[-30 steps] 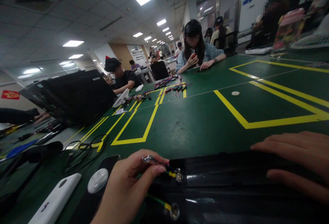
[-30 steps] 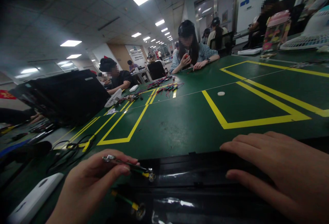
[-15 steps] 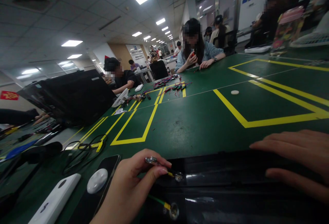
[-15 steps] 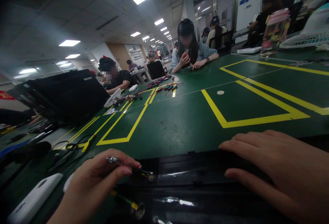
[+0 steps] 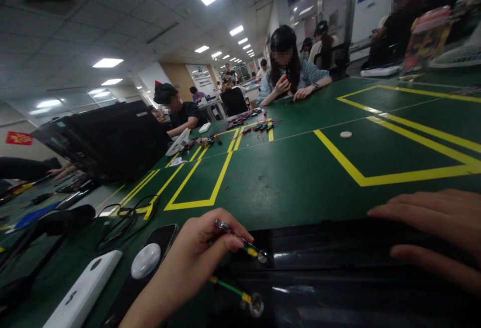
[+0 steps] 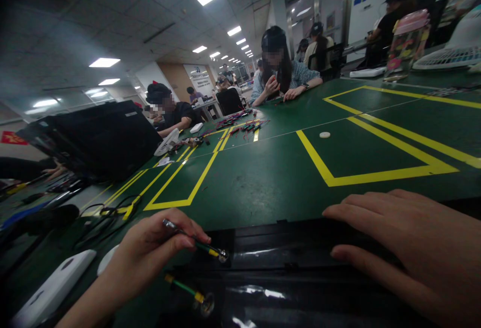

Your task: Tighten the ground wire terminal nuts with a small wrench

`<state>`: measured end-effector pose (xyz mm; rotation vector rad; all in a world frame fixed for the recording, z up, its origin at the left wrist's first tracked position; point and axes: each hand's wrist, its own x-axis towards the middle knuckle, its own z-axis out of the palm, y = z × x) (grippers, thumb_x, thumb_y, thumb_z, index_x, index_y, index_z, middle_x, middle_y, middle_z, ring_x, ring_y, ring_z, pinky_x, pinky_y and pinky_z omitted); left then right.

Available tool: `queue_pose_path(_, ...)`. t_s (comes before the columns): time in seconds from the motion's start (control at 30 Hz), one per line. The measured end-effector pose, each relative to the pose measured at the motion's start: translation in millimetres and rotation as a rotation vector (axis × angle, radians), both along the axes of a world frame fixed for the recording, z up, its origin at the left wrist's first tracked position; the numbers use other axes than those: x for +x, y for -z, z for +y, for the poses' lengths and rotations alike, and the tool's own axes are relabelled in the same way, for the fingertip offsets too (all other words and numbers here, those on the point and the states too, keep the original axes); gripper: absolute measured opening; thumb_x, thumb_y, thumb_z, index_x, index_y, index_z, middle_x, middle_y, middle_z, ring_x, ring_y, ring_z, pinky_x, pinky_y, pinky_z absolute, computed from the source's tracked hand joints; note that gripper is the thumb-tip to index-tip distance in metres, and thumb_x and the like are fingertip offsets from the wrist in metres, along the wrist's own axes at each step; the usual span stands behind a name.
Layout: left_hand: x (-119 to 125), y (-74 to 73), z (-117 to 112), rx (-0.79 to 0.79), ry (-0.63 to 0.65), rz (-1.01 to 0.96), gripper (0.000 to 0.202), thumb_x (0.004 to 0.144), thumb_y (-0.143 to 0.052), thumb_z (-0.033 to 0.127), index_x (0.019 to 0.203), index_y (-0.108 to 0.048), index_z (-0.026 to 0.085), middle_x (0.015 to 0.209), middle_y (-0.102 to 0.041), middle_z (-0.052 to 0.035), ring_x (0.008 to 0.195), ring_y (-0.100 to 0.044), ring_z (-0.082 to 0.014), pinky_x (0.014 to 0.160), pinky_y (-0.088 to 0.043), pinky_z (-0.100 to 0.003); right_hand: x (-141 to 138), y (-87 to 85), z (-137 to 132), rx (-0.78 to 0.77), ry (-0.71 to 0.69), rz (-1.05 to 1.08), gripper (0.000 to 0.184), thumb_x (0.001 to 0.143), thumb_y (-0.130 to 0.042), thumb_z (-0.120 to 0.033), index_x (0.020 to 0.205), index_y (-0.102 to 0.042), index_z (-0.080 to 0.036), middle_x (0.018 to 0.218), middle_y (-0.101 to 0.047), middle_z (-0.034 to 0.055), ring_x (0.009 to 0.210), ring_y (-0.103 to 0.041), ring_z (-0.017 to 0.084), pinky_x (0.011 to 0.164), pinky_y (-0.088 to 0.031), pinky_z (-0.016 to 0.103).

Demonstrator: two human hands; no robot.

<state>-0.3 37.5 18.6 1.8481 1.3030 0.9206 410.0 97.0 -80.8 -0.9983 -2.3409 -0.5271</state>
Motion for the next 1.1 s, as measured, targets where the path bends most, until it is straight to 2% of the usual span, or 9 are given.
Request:
queue_pose_path(0.17,-2.6,1.8,1.2,0.017,-0.004,-0.060,0.022,0.085,-0.063,0.002,0.082,-0.068,0.023,0.082,-0.081,0.0025,0.077,-0.075,-0.0127,0.069,-0.058,-0.021,2.7,9.1,2.8,-0.016,0.012,-0.001,0.055,0.090,-0.044,-0.087,0.134,-0.054,-0.055,0.129,-0.056,-0.0256,0.096,-0.069,0.013,0.076,-0.059,0.034)
queue_pose_path(0.23,-4.8,3.2,-2.0,0.040,-0.031,-0.099,0.021,0.086,-0.062,0.003,0.085,-0.067,0.023,0.087,-0.081,0.0023,0.081,-0.077,-0.0137,0.071,-0.060,-0.022,3.4,10.6,3.6,0.011,0.023,0.011,0.056,0.090,-0.042,-0.087,0.133,-0.055,-0.055,0.129,-0.056,-0.0254,0.095,-0.070,0.013,0.075,-0.059,0.034)
queue_pose_path(0.33,-5.4,4.8,-11.0,0.095,-0.176,-0.188,0.019,0.089,-0.060,0.007,0.092,-0.064,0.025,0.099,-0.082,0.0025,0.085,-0.078,-0.0138,0.069,-0.061,-0.021,0.2,3.7,1.5,0.011,0.009,-0.008,0.053,0.093,-0.040,-0.086,0.132,-0.056,-0.054,0.127,-0.056,-0.0265,0.093,-0.070,0.011,0.073,-0.061,0.031)
queue_pose_path(0.43,0.6,6.6,-21.5,0.141,-0.359,-0.177,0.016,0.087,-0.064,0.011,0.092,-0.066,0.026,0.092,-0.083,0.0029,0.081,-0.078,-0.0141,0.067,-0.061,-0.019,-5.3,-6.4,-1.5,0.030,0.010,0.002,0.052,0.095,-0.037,-0.086,0.131,-0.057,-0.054,0.123,-0.059,-0.0266,0.089,-0.071,0.011,0.069,-0.061,0.031)
queue_pose_path(0.5,6.5,8.4,-26.7,0.172,-0.396,-0.097,0.014,0.083,-0.067,0.012,0.089,-0.068,0.025,0.087,-0.083,0.0029,0.078,-0.078,-0.0154,0.068,-0.062,-0.021,-7.5,-10.0,-2.6,0.036,0.005,0.002,0.052,0.097,-0.035,-0.086,0.129,-0.058,-0.053,0.121,-0.060,-0.0252,0.088,-0.072,0.011,0.067,-0.062,0.031)
queue_pose_path(0.6,12.3,11.4,-30.2,0.232,-0.387,0.039,0.012,0.080,-0.070,0.014,0.085,-0.070,0.025,0.084,-0.083,0.0025,0.077,-0.079,-0.0180,0.068,-0.062,-0.023,-7.2,-9.1,-3.3,0.034,-0.007,0.001,0.052,0.098,-0.033,-0.085,0.128,-0.060,-0.052,0.118,-0.062,-0.0237,0.086,-0.072,0.011,0.065,-0.061,0.029)
queue_pose_path(0.73,12.0,14.0,-29.8,0.251,-0.365,0.164,0.009,0.082,-0.070,0.018,0.087,-0.071,0.025,0.085,-0.083,0.0010,0.074,-0.079,-0.0191,0.059,-0.062,-0.021,-5.9,-4.4,-2.9,0.040,0.007,0.009,0.054,0.096,-0.034,-0.087,0.129,-0.059,-0.053,0.121,-0.061,-0.0245,0.089,-0.072,0.012,0.068,-0.062,0.031)
queue_pose_path(0.9,11.8,14.8,-27.6,0.268,-0.310,0.193,0.012,0.083,-0.071,0.017,0.090,-0.071,0.027,0.087,-0.083,0.0025,0.075,-0.079,-0.0176,0.064,-0.062,-0.021,-8.3,-7.7,-1.1,-0.006,-0.004,0.000,0.053,0.097,-0.034,-0.087,0.128,-0.059,-0.052,0.119,-0.063,-0.0229,0.089,-0.072,0.012,0.069,-0.061,0.031)
queue_pose_path(1.1,13.2,15.4,-22.8,0.276,-0.272,0.194,0.014,0.083,-0.070,0.013,0.087,-0.071,0.026,0.085,-0.082,0.0029,0.076,-0.079,-0.0175,0.064,-0.062,-0.021,-8.7,-12.7,-4.0,0.022,-0.017,0.001,0.053,0.098,-0.033,-0.086,0.129,-0.059,-0.051,0.117,-0.063,-0.0231,0.086,-0.072,0.012,0.065,-0.061,0.031)
